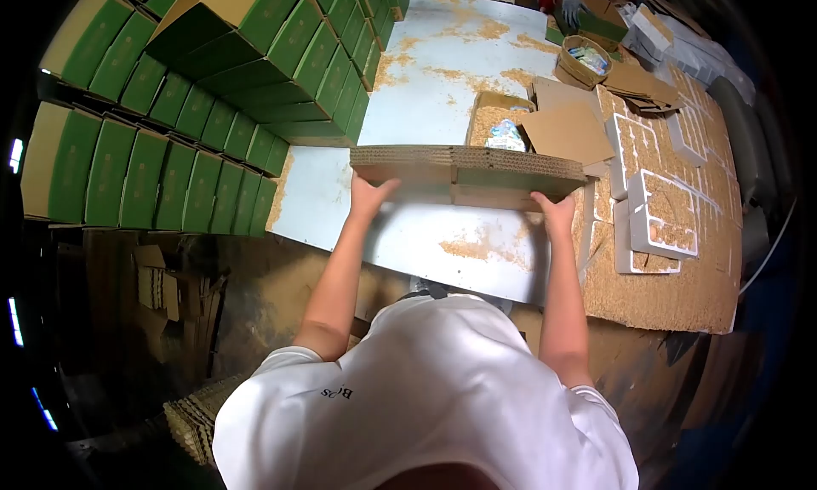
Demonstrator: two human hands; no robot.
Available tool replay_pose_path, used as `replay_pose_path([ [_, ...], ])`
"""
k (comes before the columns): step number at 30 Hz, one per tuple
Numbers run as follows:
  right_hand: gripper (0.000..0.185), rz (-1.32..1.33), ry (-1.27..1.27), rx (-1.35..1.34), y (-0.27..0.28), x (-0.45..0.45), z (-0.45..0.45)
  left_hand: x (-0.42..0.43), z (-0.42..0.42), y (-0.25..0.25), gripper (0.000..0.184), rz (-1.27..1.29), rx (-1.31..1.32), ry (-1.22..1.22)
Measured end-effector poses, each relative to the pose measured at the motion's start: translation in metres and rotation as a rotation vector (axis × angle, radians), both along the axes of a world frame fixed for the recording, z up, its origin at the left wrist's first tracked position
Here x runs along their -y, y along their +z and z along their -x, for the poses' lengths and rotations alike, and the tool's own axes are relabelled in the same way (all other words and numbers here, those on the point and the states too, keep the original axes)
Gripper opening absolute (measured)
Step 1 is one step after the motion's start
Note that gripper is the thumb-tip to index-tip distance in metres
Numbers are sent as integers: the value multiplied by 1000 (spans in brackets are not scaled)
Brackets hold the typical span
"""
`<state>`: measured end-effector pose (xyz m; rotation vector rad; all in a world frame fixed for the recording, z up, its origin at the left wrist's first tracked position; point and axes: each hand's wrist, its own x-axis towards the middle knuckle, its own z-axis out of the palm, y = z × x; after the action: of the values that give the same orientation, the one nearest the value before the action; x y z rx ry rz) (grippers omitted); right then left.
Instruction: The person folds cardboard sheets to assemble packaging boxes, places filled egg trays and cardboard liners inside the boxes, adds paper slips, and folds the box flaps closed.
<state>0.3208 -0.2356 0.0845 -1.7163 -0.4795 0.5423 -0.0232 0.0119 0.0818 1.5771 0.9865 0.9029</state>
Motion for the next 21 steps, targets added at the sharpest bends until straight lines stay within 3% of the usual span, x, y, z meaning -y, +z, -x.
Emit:
replay_pose_path([
  [3,61,-74,-3,193,32,-16,10,-7,6,24,82,-151,-19,83],
  [6,56,-21,85,172,51,-39,10,8,23,80,81,-118,-39,256],
  [9,53,-27,193,160,67,-58,34,1,56,90,80,-54,-114,387],
  [10,52,-52,241,98,67,-65,42,-14,72,64,71,-157,-215,465],
  [13,50,5,341,-130,51,-87,76,-32,114,46,62,-30,-295,411],
  [14,50,43,349,-79,30,-95,89,-46,130,25,60,-55,-413,425],
  [15,50,80,354,-29,8,-102,102,-58,142,18,61,-38,-471,408],
  [19,53,119,365,-260,-23,-121,168,-110,182,0,67,-15,-689,350],
  [21,50,-29,394,-479,-45,-137,188,-133,191,-4,68,-93,-862,374],
])
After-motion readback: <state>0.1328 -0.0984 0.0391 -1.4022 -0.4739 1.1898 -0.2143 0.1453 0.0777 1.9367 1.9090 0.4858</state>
